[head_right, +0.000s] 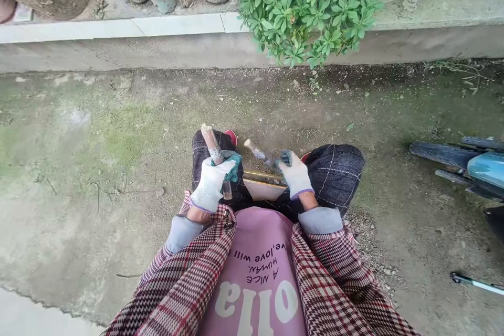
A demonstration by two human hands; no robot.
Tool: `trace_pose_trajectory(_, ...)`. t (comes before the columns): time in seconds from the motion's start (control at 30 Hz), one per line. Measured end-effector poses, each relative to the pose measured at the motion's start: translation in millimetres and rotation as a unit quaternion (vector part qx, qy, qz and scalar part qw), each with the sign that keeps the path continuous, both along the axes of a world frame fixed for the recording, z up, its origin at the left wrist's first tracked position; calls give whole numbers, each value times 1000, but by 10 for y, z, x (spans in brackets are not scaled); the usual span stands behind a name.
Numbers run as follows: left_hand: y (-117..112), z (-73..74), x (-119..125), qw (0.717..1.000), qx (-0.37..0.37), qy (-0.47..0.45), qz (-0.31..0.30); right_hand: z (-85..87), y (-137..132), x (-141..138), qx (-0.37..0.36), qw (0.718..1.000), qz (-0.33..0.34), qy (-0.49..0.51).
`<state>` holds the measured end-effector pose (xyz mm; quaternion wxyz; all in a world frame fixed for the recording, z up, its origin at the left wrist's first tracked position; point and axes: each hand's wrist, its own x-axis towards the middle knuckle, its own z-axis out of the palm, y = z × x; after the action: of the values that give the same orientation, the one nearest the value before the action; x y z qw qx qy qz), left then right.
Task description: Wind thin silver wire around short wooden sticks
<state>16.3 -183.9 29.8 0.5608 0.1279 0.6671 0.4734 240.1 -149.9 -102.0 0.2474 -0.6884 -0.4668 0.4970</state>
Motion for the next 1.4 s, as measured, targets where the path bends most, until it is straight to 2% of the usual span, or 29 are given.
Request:
trace_pose_trajectory(0.17, 2, -85, -15, 1000, 18, 16, -6, -45, -150, -116, -11, 999, 37, 26)
trace_pose_trajectory(0.3, 1, -53, -53, 999, 15, 29, 6, 38, -152, -293, -3, 997, 61, 47)
trace_pose_trajectory(0.43, -15, 74, 0, 999, 28, 12, -17, 130, -8, -593, 21, 996, 76, 47)
trace_pose_trajectory(0.57, -48, 303, 36, 996, 65, 0, -63, 101, 138, -813, 29, 996, 67, 56)
trace_pose_trajectory(0.63, -59, 444, -30, 994, 95, -5, -61, 67, 176, -786, 31, 995, 54, 75)
trace_pose_trajectory(0.77, -42, 681, -307, 984, 167, -55, -16, 34, 202, -528, 33, 992, 20, 118)
trace_pose_trajectory(0.93, -32, 756, -512, 972, 220, -77, -3, 69, 223, -294, 39, 993, 9, 115)
trace_pose_trajectory(1.2, -76, 775, -312, 976, 193, -104, -11, 238, 183, -308, 69, 995, 45, 50)
trace_pose_trajectory(1.3, -103, 822, -208, 975, 189, -110, -38, 220, 208, -323, 65, 995, 42, 69)
trace_pose_trajectory(1.4, -117, 887, -216, 972, 206, -98, -47, 229, 233, -252, 50, 989, 45, 130)
